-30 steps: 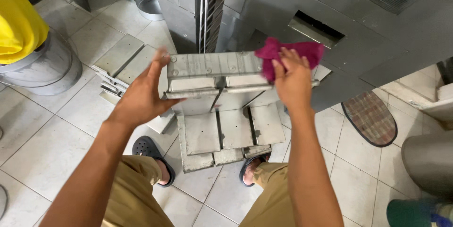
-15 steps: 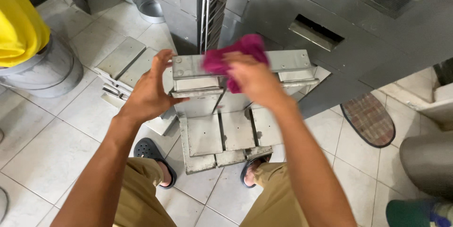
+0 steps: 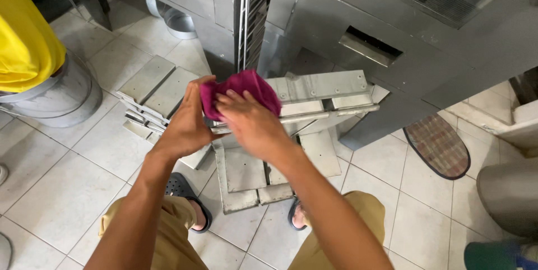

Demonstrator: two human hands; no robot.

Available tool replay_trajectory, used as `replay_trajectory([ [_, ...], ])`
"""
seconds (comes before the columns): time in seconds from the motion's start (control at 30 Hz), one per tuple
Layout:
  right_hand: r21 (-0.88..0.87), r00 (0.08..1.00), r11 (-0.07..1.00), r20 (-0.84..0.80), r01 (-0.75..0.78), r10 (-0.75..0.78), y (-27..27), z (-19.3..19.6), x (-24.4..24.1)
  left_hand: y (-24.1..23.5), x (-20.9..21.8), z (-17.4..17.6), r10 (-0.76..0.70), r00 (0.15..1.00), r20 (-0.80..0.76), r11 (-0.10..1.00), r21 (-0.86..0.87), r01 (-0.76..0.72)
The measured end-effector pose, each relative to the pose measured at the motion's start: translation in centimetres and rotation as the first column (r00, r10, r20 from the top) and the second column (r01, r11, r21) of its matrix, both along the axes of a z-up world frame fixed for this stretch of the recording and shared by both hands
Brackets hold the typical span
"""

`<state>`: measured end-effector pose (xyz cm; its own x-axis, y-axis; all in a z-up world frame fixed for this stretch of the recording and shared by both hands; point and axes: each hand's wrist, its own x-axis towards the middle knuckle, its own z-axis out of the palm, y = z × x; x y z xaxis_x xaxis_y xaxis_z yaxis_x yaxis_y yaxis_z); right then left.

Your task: The person squats on a tiled floor and wipes the surface of several rectangular metal trays with a purple cloth. They clean each tray individually, flipping some over to wipe both sides, and then stack the cleaned trays on top of one another.

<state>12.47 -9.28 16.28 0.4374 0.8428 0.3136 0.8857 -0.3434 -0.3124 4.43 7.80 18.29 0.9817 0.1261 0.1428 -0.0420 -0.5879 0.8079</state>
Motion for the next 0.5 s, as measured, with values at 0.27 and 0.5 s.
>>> replay_trajectory([
  [0.27, -0.083, 0.857, 0.853, 0.053, 0.515, -0.512, -12.2, 0.8, 9.8, 0.3, -0.7, 0.3, -0.026, 0.998, 0.058, 0.997, -0.071, 0.030],
  [0.5, -0.030, 0.967, 0.970, -0.080, 0.239, -0.241, -1.7, 4.9, -1.8, -1.6, -1.0, 1.1, -0.012, 0.997, 0.081, 0.998, -0.062, 0.017],
])
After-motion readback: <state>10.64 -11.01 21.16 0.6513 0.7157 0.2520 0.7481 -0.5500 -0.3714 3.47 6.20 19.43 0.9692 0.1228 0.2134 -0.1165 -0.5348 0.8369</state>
